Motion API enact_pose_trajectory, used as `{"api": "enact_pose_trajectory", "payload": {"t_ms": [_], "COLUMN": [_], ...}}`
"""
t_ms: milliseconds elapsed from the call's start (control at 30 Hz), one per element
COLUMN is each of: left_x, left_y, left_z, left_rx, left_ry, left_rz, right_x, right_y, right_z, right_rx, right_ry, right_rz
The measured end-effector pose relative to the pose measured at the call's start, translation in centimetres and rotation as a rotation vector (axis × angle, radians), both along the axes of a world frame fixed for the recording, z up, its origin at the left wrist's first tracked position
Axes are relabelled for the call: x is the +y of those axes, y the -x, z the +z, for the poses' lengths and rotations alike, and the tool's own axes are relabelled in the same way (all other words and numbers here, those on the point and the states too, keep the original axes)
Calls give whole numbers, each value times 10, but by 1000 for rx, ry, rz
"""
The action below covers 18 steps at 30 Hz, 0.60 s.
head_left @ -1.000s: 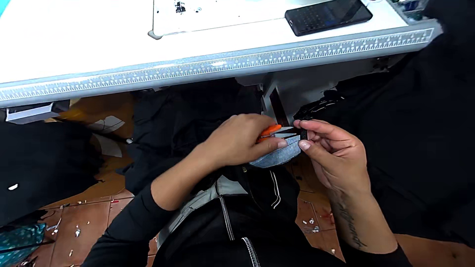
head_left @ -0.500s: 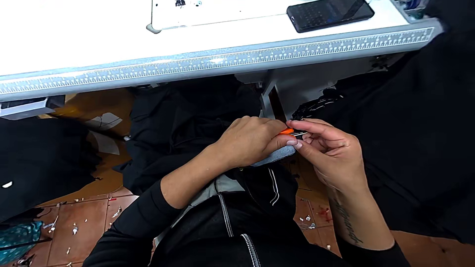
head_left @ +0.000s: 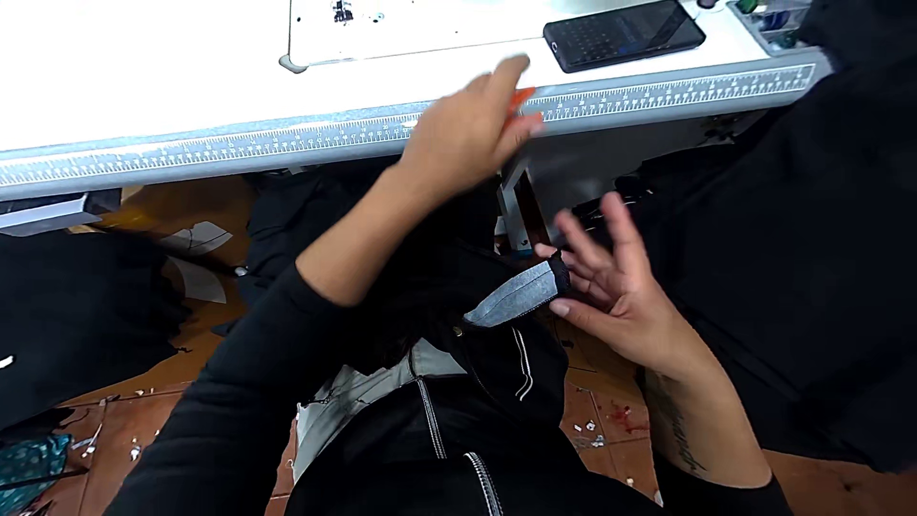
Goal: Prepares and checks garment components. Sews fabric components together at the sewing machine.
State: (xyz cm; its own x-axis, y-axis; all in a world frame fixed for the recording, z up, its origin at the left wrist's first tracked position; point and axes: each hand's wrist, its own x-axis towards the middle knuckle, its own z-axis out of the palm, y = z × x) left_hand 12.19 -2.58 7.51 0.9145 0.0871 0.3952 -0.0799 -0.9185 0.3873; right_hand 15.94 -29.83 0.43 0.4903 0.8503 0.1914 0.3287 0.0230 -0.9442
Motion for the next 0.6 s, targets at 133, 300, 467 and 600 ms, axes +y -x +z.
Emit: {"api": "enact_pose_trajectory", "payload": {"t_ms": [133,300,467,600], "left_x": [41,32,-49,-73], "left_y": [-56,-48,68,113], "left_z": [7,-1,-27,-61], "left_rx": [92,-159,-385,-309], "left_ry": [-134,-213,106,-25], "left_rz": [234,159,-226,-91], "right_x": [6,34,57,71], "right_y": [7,16,26,33], "right_z": [-15,-30,-26,-13], "right_rx": [-239,-169,-217,-218], "right_ry": [2,-290,-393,-436], "right_rz": [-173,-185,-279,-314]}}
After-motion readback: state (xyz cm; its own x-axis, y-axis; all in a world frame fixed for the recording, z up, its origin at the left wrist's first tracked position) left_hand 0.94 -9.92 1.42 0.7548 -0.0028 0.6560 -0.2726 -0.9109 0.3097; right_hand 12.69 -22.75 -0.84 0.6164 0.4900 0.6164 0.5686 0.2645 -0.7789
